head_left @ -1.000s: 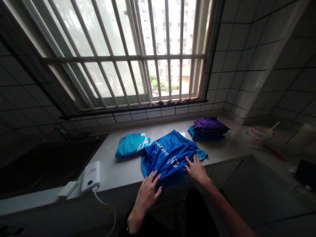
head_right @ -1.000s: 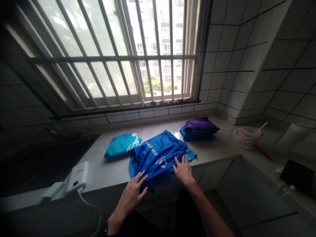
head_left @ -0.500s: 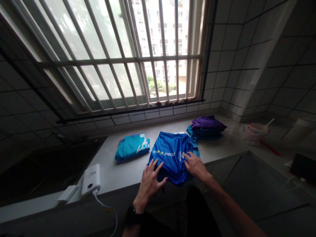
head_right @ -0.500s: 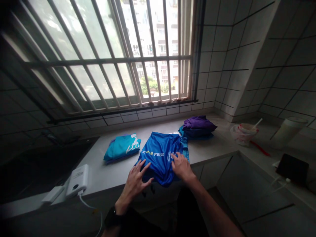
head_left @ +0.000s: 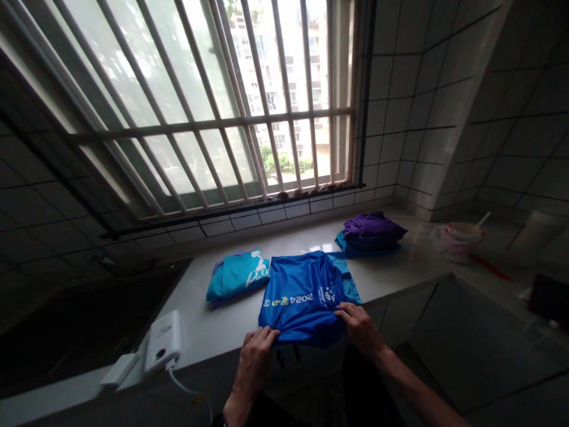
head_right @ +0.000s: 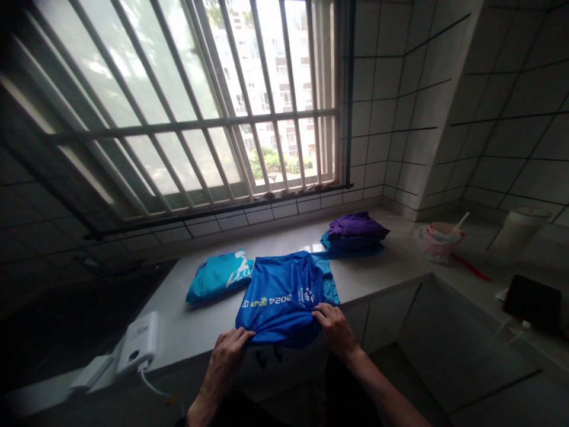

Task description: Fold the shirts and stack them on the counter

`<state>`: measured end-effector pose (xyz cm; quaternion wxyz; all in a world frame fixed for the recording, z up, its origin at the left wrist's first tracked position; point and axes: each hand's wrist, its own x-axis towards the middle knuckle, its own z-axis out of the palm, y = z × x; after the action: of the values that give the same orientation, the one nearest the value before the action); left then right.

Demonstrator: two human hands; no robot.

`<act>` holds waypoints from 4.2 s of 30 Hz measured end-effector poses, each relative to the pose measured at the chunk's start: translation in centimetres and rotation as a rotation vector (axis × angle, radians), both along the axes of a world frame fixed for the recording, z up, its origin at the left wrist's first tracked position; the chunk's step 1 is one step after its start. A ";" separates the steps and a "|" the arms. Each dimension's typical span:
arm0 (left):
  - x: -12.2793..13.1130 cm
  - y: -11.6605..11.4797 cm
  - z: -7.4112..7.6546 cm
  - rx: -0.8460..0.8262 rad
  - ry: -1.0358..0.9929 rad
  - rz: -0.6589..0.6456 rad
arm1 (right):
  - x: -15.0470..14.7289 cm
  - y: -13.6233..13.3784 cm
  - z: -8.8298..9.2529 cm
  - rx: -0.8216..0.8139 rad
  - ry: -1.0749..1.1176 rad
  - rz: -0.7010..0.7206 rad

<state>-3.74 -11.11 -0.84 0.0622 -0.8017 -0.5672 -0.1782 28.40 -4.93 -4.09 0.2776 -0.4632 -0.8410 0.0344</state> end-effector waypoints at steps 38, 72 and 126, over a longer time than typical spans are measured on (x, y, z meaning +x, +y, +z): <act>5.7 7.8 -1.9 -0.037 0.105 0.262 | -5.8 7.6 3.6 -0.223 -0.097 -0.265; 4.5 2.4 -3.3 -0.015 0.108 0.218 | -3.3 7.1 4.9 -0.324 0.027 0.270; -4.3 13.7 17.7 -0.030 -0.930 0.298 | -7.1 6.1 1.6 -0.028 0.255 -0.181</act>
<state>-8.08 2.55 16.88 -0.1845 -0.5481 -0.6458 -0.4984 21.28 1.18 -2.50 0.3774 -0.5327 -0.7533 0.0796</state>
